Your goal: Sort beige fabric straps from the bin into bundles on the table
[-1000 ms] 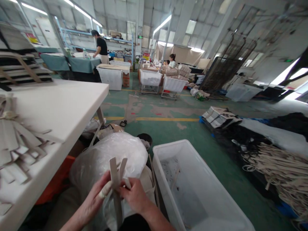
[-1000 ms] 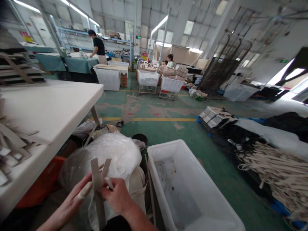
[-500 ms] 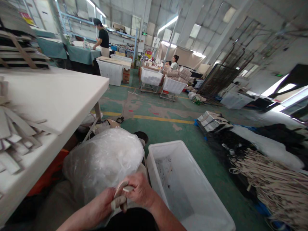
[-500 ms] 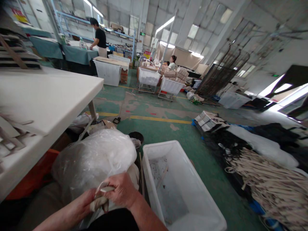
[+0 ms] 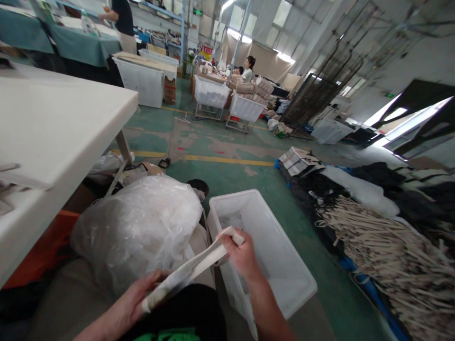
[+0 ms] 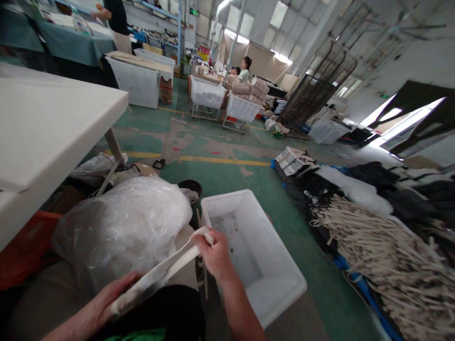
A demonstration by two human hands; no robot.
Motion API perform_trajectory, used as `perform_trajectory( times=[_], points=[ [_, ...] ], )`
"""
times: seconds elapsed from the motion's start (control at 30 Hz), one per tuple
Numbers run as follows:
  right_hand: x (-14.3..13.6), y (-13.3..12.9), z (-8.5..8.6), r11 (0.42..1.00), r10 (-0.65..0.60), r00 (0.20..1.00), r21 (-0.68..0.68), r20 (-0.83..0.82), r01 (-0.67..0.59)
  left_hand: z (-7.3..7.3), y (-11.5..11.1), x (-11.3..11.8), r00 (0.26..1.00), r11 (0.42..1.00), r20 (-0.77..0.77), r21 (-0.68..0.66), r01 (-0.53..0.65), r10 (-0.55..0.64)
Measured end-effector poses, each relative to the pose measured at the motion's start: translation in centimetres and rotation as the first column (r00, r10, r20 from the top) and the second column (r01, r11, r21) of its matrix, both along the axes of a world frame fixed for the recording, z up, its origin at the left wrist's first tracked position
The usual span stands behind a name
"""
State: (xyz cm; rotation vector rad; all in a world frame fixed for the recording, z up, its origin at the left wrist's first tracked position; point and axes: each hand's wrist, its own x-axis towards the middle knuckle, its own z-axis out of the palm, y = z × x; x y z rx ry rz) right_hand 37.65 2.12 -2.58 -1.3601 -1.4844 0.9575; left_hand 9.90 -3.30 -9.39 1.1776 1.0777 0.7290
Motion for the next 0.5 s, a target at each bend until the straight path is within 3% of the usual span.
perform_trajectory(
  times=[0.07, 0.17, 0.27, 0.37, 0.5],
  points=[
    [3.2, 0.4, 2.4, 0.981, -0.182, 0.981, 0.081, 0.064, 0.176, -0.9, 0.3, -1.3, 0.992, 0.987, 0.005, -0.104, -0.124, 0.125],
    [8.1, 1.2, 6.5, 0.874, -0.452, 0.881, 0.265, 0.141, 0.407, -2.5, 0.4, -3.6, 0.955, 0.925, -0.053, -0.237, -0.296, 0.292],
    [11.5, 2.6, 9.2, 0.812, -0.567, 0.778, 0.341, 0.271, 0.473, -4.2, -0.5, -5.3, 0.935, 0.897, -0.072, -0.265, -0.354, 0.348],
    [13.4, 4.5, 9.6, 0.825, -0.563, 0.692, 0.347, 0.452, 0.445, -6.2, -1.8, -6.2, 0.934, 0.901, -0.102, -0.246, -0.357, 0.343],
    [15.2, 6.4, 7.5, 0.821, -0.558, 0.545, 0.322, 0.626, 0.471, -9.3, -2.1, -7.3, 0.942, 0.927, -0.21, -0.217, -0.305, 0.261]
  ],
)
